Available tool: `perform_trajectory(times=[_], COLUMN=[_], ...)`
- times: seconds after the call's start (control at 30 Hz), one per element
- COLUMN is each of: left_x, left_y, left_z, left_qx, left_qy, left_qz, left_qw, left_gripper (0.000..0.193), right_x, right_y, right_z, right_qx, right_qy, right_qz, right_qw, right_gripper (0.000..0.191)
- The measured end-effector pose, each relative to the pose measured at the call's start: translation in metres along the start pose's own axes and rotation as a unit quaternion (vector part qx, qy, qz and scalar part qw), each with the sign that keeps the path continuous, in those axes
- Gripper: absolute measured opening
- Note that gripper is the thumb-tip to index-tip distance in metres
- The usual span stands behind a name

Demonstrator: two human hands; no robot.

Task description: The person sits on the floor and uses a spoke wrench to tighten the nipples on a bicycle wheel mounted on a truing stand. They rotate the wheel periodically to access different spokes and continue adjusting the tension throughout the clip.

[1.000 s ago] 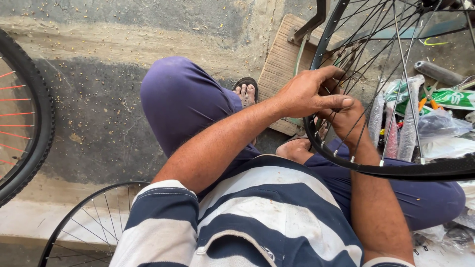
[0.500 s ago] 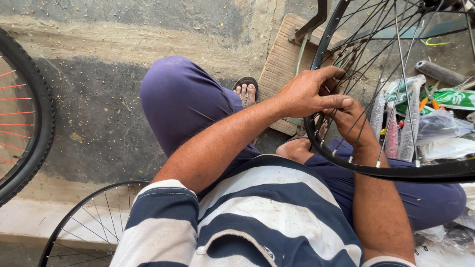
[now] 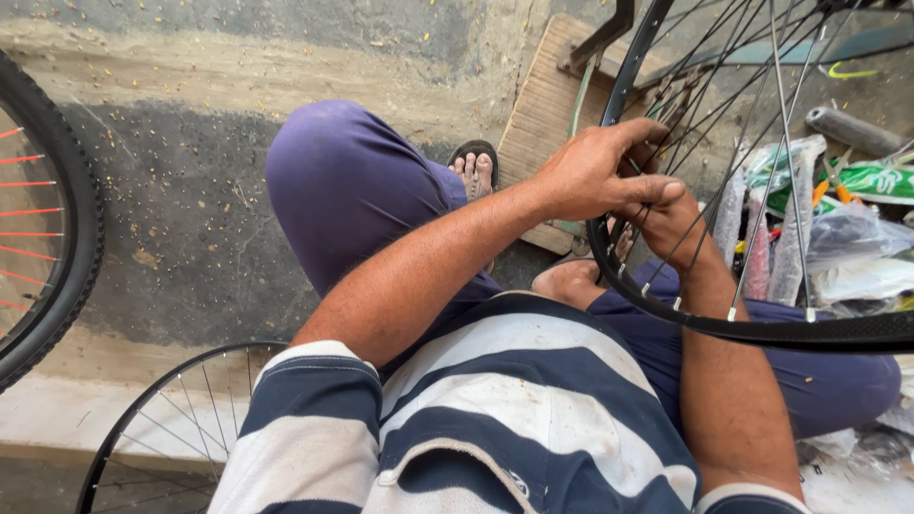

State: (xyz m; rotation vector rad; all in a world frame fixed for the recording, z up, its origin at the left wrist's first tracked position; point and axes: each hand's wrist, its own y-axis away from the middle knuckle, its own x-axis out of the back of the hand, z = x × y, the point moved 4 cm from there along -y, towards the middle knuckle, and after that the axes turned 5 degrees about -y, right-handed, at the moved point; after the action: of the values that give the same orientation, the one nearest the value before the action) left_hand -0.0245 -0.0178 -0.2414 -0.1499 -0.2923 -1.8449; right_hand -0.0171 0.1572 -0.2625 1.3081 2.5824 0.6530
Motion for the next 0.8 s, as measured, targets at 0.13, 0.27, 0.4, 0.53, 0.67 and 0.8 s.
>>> perform_trajectory(times=[0.13, 0.27, 0.4, 0.53, 0.67, 0.8], left_x=[0.002, 0.003, 0.004, 0.004, 0.005, 0.008], left_y=[0.000, -0.001, -0.001, -0.002, -0.004, -0.005], left_z=[0.001, 0.002, 0.002, 0.001, -0.002, -0.005], left_qx=[0.006, 0.006, 0.007, 0.012, 0.019, 0.029], left_qy=[0.002, -0.015, -0.020, -0.053, -0.059, -0.054], left_qz=[-0.001, -0.003, -0.001, 0.000, -0.003, -0.006], left_qw=[1.000, 1.000, 1.000, 0.999, 0.998, 0.998], left_gripper=[0.092, 0.092, 0.088, 0.081, 0.075, 0.078], right_x=[-0.007, -0.018, -0.015, -0.002, 0.002, 0.001], right_y=[0.004, 0.007, 0.015, 0.029, 0.027, 0.018], right_z=[-0.010, -0.015, -0.016, -0.016, -0.016, -0.010], right_qx=[0.100, 0.131, 0.111, 0.071, 0.055, 0.016], right_qy=[0.200, 0.293, 0.213, 0.122, 0.025, -0.116], right_qz=[0.139, 0.162, 0.178, 0.237, 0.095, 0.042], right_qw=[0.965, 0.933, 0.954, 0.961, 0.994, 0.992], right_gripper=[0.037, 0.037, 0.030, 0.016, 0.021, 0.032])
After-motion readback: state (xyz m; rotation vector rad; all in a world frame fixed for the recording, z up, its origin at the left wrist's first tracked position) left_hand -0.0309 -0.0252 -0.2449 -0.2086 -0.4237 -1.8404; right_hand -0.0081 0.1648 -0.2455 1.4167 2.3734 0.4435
